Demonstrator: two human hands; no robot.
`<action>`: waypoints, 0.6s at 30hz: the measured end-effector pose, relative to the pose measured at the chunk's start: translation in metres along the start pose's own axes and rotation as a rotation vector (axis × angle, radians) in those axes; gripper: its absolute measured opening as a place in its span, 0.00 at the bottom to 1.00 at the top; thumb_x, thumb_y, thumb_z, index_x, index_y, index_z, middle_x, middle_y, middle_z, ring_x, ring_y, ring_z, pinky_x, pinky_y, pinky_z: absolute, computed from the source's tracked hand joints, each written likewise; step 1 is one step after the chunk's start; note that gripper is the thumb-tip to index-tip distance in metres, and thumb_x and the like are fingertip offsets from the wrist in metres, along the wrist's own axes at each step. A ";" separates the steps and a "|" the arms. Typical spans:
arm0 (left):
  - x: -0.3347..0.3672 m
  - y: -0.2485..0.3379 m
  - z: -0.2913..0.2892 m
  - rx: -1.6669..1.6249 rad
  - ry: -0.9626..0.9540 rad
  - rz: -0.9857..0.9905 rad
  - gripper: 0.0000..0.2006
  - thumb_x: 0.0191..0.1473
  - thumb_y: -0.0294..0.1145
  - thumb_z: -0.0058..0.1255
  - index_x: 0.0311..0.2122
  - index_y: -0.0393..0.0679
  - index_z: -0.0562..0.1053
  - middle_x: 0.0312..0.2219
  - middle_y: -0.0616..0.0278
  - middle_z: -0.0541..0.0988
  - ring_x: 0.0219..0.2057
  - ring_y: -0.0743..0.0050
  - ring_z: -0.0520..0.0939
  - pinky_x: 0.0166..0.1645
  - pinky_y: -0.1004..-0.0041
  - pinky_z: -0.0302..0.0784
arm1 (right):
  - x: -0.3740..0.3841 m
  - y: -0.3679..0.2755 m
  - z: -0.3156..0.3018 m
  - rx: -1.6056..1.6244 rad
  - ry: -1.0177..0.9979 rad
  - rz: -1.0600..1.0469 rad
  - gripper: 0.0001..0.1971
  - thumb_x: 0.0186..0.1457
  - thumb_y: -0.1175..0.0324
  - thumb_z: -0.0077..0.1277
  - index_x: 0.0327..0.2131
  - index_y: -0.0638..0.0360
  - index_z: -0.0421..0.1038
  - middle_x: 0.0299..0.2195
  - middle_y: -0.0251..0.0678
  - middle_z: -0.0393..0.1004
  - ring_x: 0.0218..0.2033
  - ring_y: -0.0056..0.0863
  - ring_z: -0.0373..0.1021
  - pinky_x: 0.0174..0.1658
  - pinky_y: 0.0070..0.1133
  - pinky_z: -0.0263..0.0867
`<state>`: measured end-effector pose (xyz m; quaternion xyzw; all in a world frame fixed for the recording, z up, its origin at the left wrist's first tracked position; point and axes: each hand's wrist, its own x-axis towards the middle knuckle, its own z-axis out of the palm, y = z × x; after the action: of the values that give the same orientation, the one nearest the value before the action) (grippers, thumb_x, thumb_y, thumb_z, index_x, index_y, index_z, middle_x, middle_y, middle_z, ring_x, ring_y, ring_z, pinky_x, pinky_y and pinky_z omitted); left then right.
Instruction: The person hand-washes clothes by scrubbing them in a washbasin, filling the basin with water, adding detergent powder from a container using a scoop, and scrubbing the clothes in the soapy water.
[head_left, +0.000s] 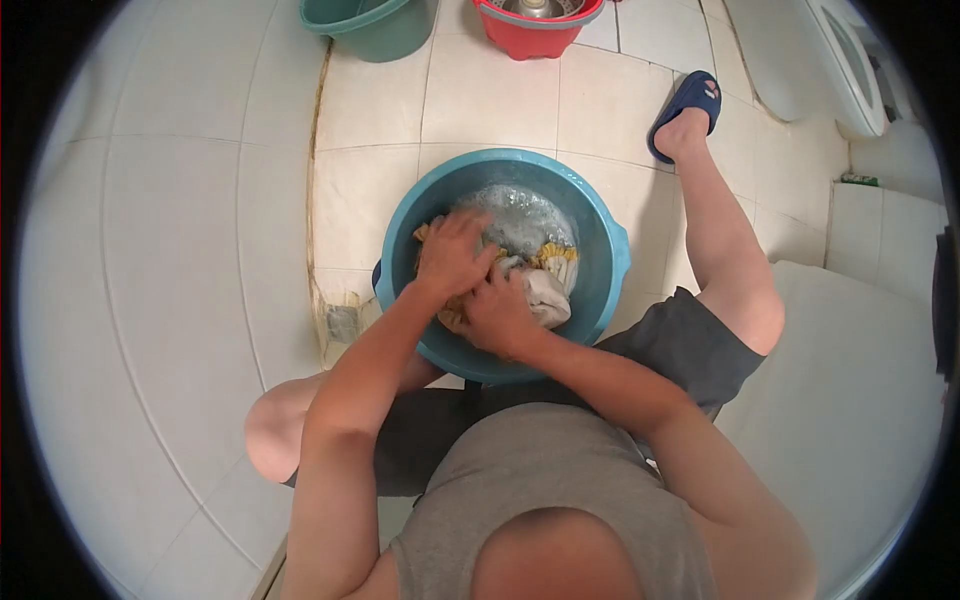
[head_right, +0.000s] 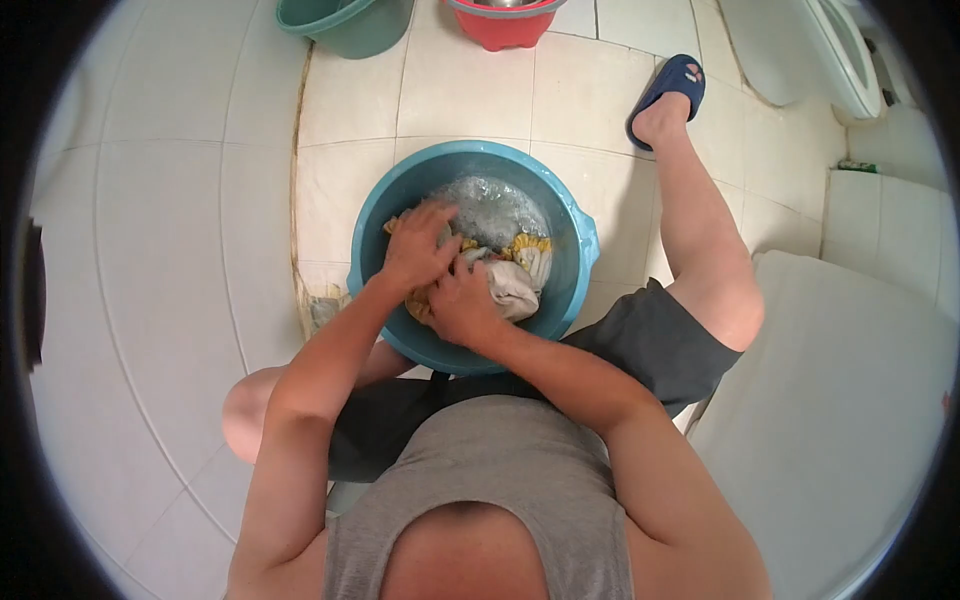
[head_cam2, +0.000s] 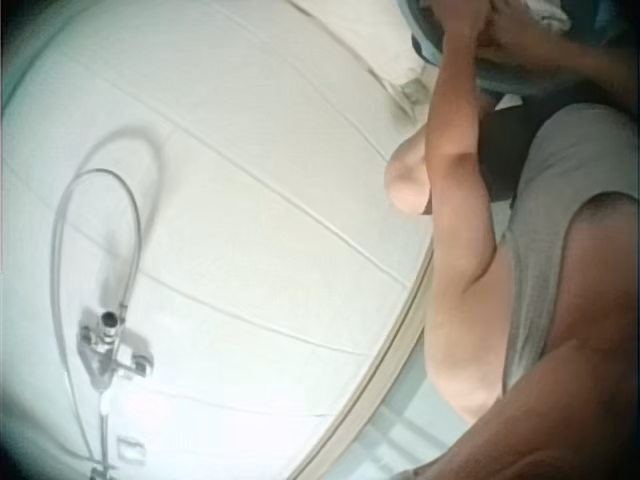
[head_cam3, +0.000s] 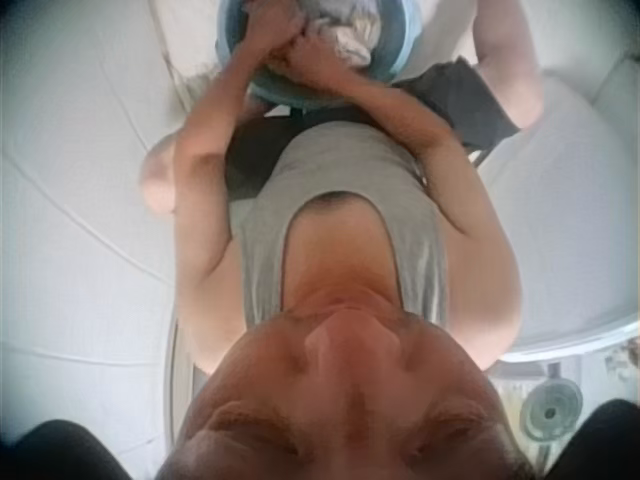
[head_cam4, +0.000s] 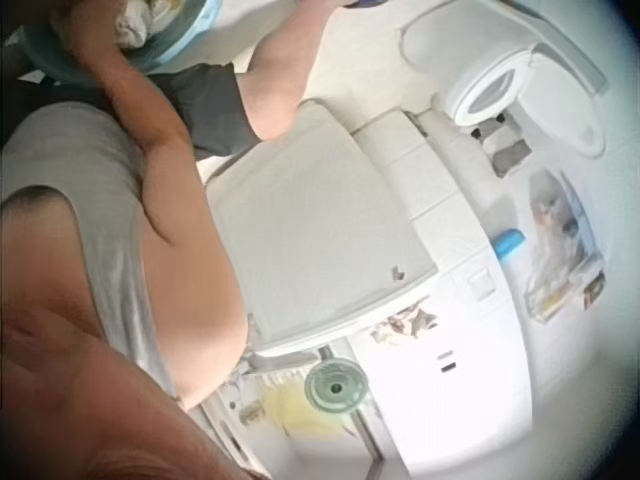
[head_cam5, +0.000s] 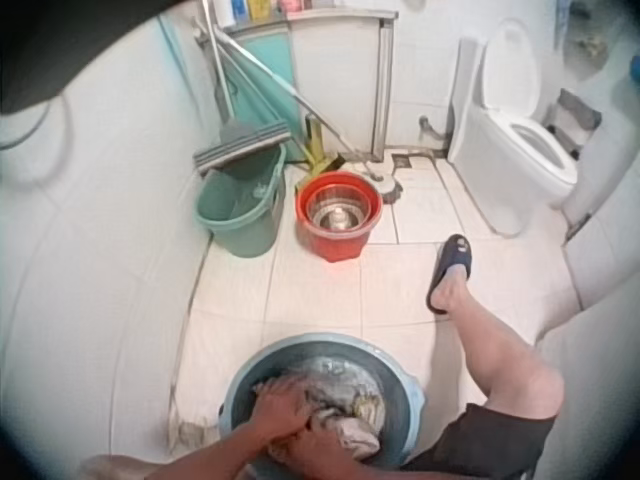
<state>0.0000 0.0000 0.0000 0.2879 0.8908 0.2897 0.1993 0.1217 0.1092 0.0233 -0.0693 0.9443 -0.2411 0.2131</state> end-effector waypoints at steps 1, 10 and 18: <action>-0.008 -0.001 0.004 0.148 -0.104 -0.010 0.25 0.59 0.46 0.52 0.60 0.52 0.73 0.64 0.53 0.68 0.67 0.46 0.62 0.71 0.45 0.50 | -0.007 -0.004 0.005 -0.033 0.122 -0.065 0.37 0.43 0.47 0.66 0.56 0.53 0.73 0.58 0.43 0.67 0.55 0.42 0.63 0.52 0.43 0.58; -0.035 -0.027 0.043 0.099 0.252 0.075 0.15 0.59 0.36 0.50 0.48 0.48 0.80 0.53 0.56 0.79 0.59 0.47 0.71 0.63 0.47 0.60 | -0.002 0.031 0.042 0.013 0.347 -0.109 0.38 0.36 0.52 0.67 0.54 0.57 0.70 0.57 0.45 0.64 0.54 0.44 0.62 0.54 0.46 0.58; 0.048 -0.068 0.058 0.010 0.069 0.109 0.09 0.58 0.37 0.49 0.38 0.47 0.78 0.39 0.56 0.82 0.42 0.47 0.81 0.50 0.49 0.72 | 0.069 0.107 0.035 0.148 0.201 -0.164 0.46 0.30 0.45 0.71 0.55 0.53 0.68 0.54 0.48 0.66 0.52 0.46 0.64 0.55 0.42 0.60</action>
<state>-0.0329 0.0082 -0.0951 0.3268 0.8816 0.3053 0.1512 0.0718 0.1721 -0.0818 -0.1060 0.9316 -0.3324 0.1017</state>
